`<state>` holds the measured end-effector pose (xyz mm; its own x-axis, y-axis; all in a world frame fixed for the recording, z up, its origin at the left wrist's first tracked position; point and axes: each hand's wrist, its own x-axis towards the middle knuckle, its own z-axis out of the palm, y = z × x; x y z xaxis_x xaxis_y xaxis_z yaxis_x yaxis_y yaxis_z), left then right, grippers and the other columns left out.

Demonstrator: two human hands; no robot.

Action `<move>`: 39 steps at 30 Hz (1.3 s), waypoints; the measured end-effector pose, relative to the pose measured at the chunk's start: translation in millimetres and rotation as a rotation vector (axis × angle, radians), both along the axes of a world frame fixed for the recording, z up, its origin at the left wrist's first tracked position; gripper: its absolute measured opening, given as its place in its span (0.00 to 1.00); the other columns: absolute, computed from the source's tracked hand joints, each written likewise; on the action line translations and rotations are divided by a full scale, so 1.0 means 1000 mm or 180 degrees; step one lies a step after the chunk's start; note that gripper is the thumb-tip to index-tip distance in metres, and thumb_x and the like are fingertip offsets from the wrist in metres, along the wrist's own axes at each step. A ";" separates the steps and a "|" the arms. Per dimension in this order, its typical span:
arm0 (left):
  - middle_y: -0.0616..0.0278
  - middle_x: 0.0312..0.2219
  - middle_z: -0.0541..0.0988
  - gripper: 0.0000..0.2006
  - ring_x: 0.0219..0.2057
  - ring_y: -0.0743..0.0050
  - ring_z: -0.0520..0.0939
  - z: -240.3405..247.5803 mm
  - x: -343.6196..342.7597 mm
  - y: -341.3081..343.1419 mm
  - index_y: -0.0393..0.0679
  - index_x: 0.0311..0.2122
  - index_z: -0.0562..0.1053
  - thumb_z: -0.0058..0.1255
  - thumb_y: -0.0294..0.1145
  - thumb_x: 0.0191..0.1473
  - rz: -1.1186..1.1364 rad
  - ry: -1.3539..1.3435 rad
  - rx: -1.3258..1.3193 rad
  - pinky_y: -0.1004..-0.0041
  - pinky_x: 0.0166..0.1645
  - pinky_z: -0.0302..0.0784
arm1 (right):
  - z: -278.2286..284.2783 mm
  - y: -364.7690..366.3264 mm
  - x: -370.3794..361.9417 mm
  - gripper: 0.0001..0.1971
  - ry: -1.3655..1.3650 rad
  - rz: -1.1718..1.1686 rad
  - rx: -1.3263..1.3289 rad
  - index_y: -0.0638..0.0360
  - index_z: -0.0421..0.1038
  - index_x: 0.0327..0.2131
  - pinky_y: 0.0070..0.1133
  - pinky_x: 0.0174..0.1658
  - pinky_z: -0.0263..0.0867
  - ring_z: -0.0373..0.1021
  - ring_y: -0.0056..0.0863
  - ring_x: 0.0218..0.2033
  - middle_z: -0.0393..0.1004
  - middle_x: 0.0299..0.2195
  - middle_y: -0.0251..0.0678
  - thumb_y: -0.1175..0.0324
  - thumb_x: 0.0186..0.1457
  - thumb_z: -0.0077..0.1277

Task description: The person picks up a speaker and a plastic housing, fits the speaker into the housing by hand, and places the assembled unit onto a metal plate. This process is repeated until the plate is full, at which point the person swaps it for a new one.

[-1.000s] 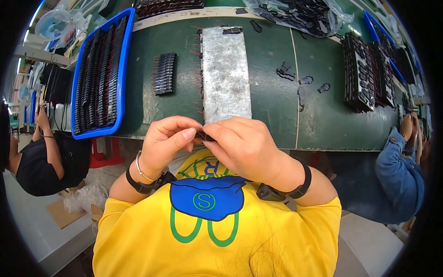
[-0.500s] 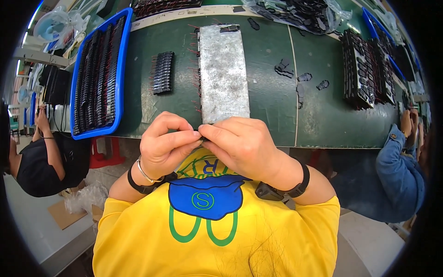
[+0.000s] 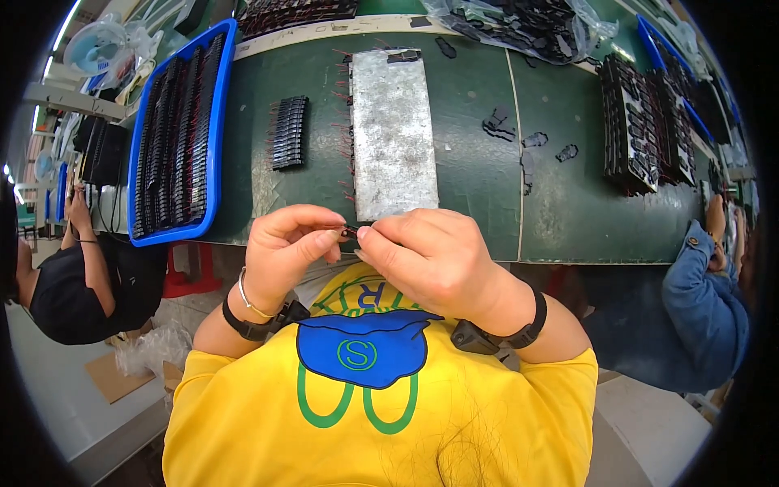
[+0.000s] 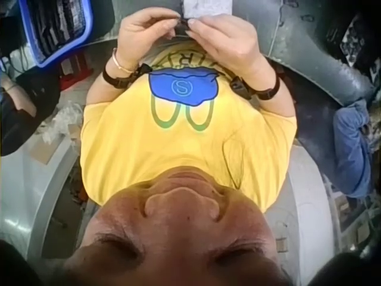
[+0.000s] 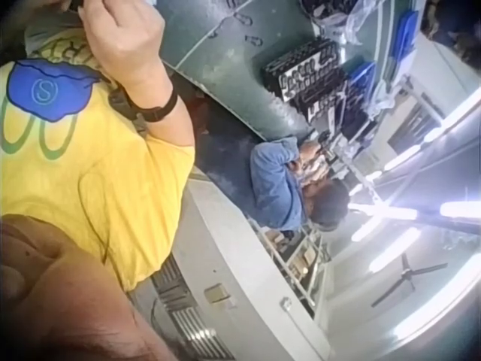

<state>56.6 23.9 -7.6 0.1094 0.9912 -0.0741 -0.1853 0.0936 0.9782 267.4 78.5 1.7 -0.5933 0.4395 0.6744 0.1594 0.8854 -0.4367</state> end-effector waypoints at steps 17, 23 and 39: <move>0.60 0.25 0.81 0.07 0.21 0.84 0.77 0.012 0.019 0.012 0.34 0.34 0.77 0.53 0.27 0.55 -0.0095 0.0350 -0.0695 0.84 0.25 0.73 | -0.004 -0.001 0.011 0.11 -0.0254 -0.0250 0.0502 0.66 0.73 0.31 0.21 0.25 0.68 0.71 0.30 0.23 0.74 0.27 0.38 0.76 0.40 0.57; 0.60 0.24 0.80 0.06 0.21 0.83 0.78 0.006 0.016 0.017 0.35 0.34 0.77 0.52 0.26 0.55 -0.0163 0.0177 -0.0815 0.84 0.26 0.73 | -0.008 0.002 0.013 0.11 -0.0135 -0.0232 0.0416 0.65 0.74 0.32 0.21 0.25 0.68 0.72 0.30 0.24 0.74 0.27 0.39 0.77 0.39 0.58; 0.57 0.24 0.80 0.06 0.20 0.80 0.78 0.002 0.005 0.023 0.34 0.35 0.76 0.52 0.25 0.55 -0.0138 -0.0405 -0.0881 0.82 0.25 0.75 | -0.009 0.013 0.052 0.13 -0.0079 -0.0625 -0.0216 0.63 0.73 0.34 0.23 0.34 0.71 0.74 0.36 0.32 0.75 0.34 0.46 0.79 0.41 0.60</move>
